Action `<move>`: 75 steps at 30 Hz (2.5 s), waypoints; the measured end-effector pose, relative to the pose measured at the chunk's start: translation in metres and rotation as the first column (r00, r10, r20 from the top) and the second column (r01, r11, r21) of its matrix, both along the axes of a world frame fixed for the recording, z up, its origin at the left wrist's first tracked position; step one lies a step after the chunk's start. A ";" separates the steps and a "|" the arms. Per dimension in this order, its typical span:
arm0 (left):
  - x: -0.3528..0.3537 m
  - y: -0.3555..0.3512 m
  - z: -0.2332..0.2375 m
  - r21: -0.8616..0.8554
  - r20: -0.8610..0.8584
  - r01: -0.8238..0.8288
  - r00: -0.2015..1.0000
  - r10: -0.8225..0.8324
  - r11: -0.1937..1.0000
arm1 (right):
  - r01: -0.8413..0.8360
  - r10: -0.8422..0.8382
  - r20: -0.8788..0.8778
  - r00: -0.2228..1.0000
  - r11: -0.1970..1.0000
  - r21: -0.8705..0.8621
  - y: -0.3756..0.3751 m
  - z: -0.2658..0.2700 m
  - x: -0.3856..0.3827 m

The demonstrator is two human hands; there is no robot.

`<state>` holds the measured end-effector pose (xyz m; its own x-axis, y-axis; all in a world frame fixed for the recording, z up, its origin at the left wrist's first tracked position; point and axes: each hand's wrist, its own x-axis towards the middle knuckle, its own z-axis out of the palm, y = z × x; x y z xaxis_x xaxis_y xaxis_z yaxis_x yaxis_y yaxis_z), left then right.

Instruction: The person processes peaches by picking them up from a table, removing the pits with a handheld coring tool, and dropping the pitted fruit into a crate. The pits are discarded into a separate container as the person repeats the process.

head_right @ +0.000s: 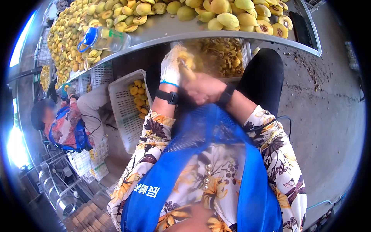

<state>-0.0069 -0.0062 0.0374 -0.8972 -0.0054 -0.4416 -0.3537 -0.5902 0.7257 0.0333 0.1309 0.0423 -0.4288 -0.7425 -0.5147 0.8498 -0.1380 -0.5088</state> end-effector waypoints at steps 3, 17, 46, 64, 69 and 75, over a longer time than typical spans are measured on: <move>-0.001 0.005 -0.013 -0.402 -0.198 -0.136 0.978 0.059 0.906 | -0.029 0.047 -0.118 0.992 0.987 0.156 -0.007 -0.011 0.003; 0.002 -0.065 -0.003 -0.051 0.014 -0.209 0.978 0.210 0.977 | 0.134 -0.139 0.014 0.990 0.916 -0.377 0.008 -0.008 -0.007; -0.107 -0.026 0.045 -0.628 -0.163 0.160 0.930 -0.330 0.761 | 0.639 0.141 -0.810 0.570 0.544 0.544 0.024 -0.013 -0.009; 0.007 0.033 0.002 -0.197 -0.439 -0.156 0.897 0.055 0.968 | 0.674 0.244 -0.871 0.426 0.557 0.485 -0.001 0.012 0.000; 0.009 0.043 0.002 -0.335 -0.547 -0.297 0.834 0.072 0.894 | 0.707 0.237 -0.883 0.405 0.532 0.467 -0.002 0.020 0.005; 0.007 0.030 -0.005 -0.438 -0.523 -0.261 0.852 -0.007 0.860 | 0.604 0.206 -0.825 0.526 0.593 0.533 -0.003 0.013 0.004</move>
